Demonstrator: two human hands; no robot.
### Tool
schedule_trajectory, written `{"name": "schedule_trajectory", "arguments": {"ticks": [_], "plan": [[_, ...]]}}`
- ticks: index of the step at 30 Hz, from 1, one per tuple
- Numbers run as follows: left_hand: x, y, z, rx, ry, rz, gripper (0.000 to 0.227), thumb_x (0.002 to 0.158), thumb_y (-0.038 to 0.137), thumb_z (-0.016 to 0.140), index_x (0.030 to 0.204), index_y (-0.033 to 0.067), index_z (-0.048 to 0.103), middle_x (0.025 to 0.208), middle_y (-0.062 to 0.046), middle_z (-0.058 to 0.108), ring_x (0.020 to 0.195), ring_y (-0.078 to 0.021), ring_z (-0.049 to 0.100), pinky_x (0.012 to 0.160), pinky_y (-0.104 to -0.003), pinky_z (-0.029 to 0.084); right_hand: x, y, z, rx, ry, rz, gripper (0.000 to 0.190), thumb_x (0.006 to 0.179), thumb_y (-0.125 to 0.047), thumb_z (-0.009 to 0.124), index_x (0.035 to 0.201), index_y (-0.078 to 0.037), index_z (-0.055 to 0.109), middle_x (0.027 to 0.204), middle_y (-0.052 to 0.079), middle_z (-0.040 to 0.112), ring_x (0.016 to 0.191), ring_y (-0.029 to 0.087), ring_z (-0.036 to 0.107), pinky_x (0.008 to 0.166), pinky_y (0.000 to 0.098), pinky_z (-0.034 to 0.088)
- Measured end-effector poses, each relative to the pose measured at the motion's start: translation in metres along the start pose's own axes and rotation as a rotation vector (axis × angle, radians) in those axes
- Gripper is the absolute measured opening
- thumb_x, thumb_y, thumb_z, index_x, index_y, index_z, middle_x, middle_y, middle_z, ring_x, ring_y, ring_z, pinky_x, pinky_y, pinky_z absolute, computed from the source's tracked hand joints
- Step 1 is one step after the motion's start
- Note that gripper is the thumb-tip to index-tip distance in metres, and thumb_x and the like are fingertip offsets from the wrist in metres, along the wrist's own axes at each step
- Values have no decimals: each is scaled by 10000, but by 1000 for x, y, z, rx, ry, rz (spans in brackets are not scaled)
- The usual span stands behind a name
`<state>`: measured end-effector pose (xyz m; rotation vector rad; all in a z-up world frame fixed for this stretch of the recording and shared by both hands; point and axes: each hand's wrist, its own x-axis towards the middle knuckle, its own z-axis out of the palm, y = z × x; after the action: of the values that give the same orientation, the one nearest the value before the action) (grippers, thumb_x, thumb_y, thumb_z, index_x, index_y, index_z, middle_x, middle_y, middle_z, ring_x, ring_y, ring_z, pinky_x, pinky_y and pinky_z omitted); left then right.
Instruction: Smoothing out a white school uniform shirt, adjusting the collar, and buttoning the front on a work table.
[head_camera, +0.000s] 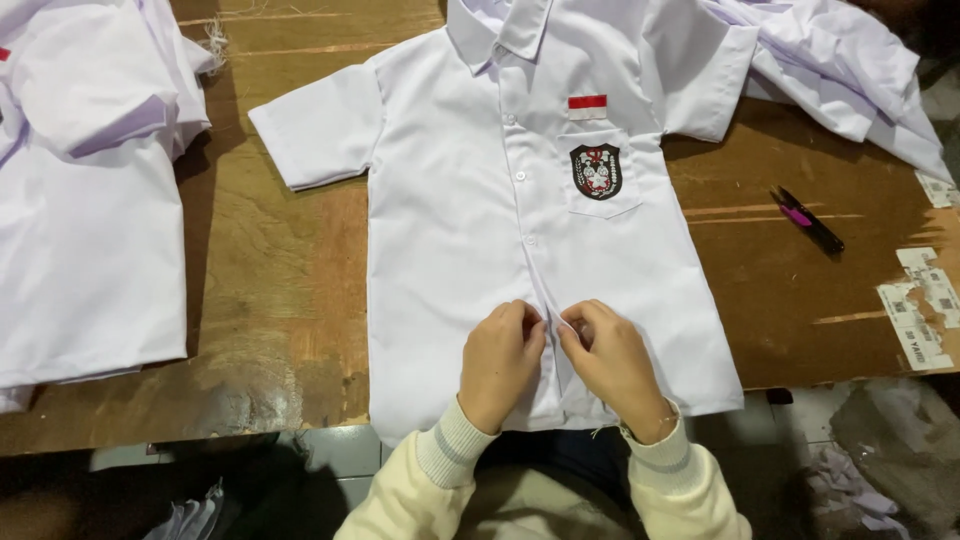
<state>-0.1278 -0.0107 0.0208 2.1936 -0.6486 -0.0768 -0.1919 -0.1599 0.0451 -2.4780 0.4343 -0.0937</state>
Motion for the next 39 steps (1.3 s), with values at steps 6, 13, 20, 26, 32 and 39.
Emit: {"name": "schedule_trajectory", "arguments": {"ticks": [6,13,20,26,32,39], "plan": [[6,-2,-3,-177,-52,-147,63,870,179,742,876,131,702,739,-57,720,715,-256,742,635,-328,571,0,1,11,167,82,-65,107,897,-145,708,1001,-142,732,856,61,736,794,295,707,780,403,558],[12,8,-23,-233,-152,-274,100,859,210,741,892,116,748,787,-77,767,796,-261,776,706,-343,587,-3,2,14,200,116,-53,101,900,-153,732,990,-131,771,833,59,756,751,266,697,722,356,559],[12,7,-27,-284,-158,-299,109,856,206,753,922,119,762,798,-67,774,807,-249,780,726,-333,590,1,1,17,200,145,-19,84,909,-147,738,971,-138,794,757,40,755,674,217,688,662,320,558],[11,7,-26,-265,-162,-288,121,854,233,757,933,142,766,789,-47,769,812,-243,780,720,-335,591,8,-9,-2,214,10,42,113,896,-152,741,992,-103,773,674,86,743,601,208,665,618,328,550],[11,8,-26,-280,-143,-293,111,858,228,765,919,136,765,782,-47,768,811,-235,780,723,-325,592,16,-4,1,200,-36,-32,71,869,-126,749,923,-82,766,831,105,743,761,286,710,710,390,564],[12,13,-31,-320,-152,-338,140,859,250,762,934,131,771,794,-61,773,832,-263,772,750,-356,584,13,-5,-4,345,-142,154,147,944,-146,668,1031,-75,762,840,111,757,799,218,698,750,378,579]]}}
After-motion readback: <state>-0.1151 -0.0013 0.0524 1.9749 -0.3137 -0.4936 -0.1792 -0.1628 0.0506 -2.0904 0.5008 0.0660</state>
